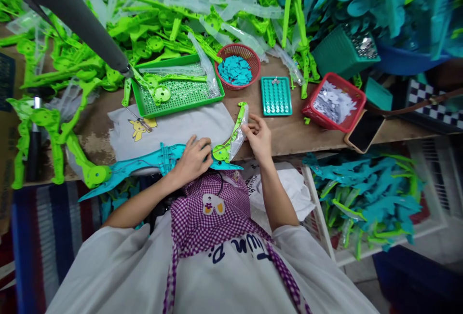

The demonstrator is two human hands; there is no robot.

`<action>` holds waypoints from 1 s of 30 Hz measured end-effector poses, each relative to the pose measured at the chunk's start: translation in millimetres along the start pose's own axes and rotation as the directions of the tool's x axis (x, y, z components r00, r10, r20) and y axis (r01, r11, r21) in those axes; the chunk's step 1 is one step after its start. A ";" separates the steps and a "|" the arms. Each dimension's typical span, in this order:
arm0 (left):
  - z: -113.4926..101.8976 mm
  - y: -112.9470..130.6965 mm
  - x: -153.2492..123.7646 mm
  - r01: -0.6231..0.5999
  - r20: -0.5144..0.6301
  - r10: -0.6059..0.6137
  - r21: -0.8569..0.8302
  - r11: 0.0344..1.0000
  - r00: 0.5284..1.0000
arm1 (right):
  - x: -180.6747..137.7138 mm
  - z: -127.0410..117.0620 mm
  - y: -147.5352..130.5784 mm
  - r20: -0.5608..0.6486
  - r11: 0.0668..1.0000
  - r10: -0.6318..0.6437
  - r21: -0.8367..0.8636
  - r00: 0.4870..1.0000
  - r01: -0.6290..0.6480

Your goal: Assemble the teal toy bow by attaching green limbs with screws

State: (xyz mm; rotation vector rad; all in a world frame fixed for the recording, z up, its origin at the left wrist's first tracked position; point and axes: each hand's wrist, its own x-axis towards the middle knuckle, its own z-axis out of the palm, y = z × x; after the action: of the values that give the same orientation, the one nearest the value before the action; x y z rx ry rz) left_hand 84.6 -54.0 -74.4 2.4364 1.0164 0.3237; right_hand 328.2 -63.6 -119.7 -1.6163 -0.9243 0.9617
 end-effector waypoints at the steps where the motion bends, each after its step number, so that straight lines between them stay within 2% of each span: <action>1: 0.5 0.1 0.4 0.008 0.000 -0.008 -0.009 1.000 1.000 | 0.0 0.0 -0.3 0.005 1.000 0.005 0.003 1.000 -0.005; 8: -0.8 0.8 1.7 0.027 0.031 -0.025 -0.070 0.997 0.999 | 2.8 -1.4 4.7 0.044 0.999 -0.013 -0.035 0.999 0.015; 12: 0.5 -0.5 2.0 0.027 0.026 -0.026 -0.064 0.998 0.999 | 7.6 -3.0 4.7 0.124 0.998 0.002 -0.068 0.992 0.007; 16: 1.2 -1.2 2.1 0.017 0.029 -0.016 -0.063 0.998 0.999 | 11.1 -7.2 -8.3 0.169 0.974 -0.030 -0.217 0.985 0.067; 18: 1.7 -1.6 2.1 0.010 0.024 -0.009 -0.062 0.998 1.000 | 11.4 -11.3 -19.0 0.169 0.916 -0.081 -0.376 0.982 0.141; 21: 2.3 -2.4 1.8 0.004 0.019 -0.002 -0.058 0.998 1.000 | 12.6 -18.2 -34.6 0.191 0.770 -0.127 -0.600 0.973 0.218; 23: 2.7 -2.9 1.3 0.001 0.017 0.000 -0.058 0.998 1.000 | 15.8 -20.6 -40.7 0.232 0.684 -0.151 -0.677 0.961 0.271; 25: 3.1 -3.6 0.6 -0.001 0.011 0.002 -0.060 0.998 1.000 | 20.5 -20.1 -41.5 0.247 0.645 -0.179 -0.702 0.952 0.303; 27: 3.6 -4.3 -0.1 -0.005 0.004 0.005 -0.066 0.998 1.000 | 25.0 -17.5 -37.3 0.205 0.695 -0.175 -0.667 0.963 0.268; 30: 4.9 -5.2 -0.9 -0.014 -0.004 0.013 -0.082 0.997 1.000 | 30.1 -14.2 -26.9 0.145 0.843 -0.112 -0.510 0.983 0.171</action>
State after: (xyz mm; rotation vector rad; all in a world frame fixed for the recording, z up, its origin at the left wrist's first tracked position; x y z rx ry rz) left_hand 82.8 -53.1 -81.3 2.3711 0.9696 0.3669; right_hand 349.9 -35.8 -95.4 -1.9196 -1.4568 0.7337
